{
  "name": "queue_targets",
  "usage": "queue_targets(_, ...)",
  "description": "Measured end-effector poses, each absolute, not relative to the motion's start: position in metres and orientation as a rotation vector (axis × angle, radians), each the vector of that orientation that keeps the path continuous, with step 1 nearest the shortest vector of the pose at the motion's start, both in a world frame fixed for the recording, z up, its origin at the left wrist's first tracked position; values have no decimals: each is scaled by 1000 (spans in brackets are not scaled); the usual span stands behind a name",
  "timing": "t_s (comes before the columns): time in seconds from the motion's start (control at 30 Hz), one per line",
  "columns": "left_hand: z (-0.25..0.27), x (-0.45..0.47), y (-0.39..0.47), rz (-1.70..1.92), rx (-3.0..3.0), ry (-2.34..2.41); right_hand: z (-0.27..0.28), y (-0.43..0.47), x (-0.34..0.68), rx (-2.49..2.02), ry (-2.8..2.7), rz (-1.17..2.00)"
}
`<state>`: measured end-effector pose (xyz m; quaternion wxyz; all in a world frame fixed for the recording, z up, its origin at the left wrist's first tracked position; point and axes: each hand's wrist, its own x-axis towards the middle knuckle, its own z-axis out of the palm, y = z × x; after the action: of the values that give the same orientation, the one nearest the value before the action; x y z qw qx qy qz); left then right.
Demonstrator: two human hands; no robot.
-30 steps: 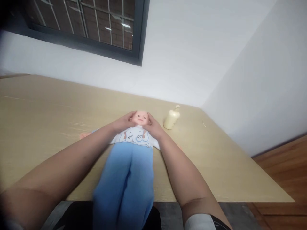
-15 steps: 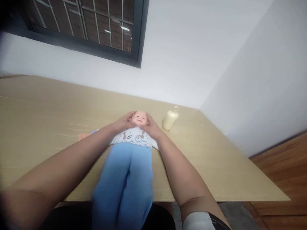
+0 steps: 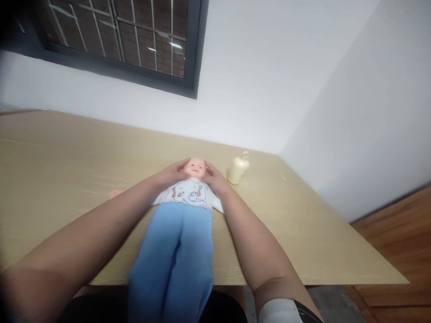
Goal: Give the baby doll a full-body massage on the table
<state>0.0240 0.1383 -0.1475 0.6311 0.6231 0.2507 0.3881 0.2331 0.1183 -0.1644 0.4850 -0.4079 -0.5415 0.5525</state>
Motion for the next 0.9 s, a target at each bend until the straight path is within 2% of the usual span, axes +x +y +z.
queue_targets(0.27,-155,24,146,930,1176,573,-160,118,231,-1047,-1175,1383)
queue_targets(0.6,-149,28,138,932,1511,925,-159,114,228,-1270,-1512,1052)
queue_targets(0.77,-151,27,139,946,1526,898,-158,112,228,-1281,-1535,1026)
queue_targets(0.9,-152,25,141,931,1563,691,-161,113,230,-1291,-1529,998)
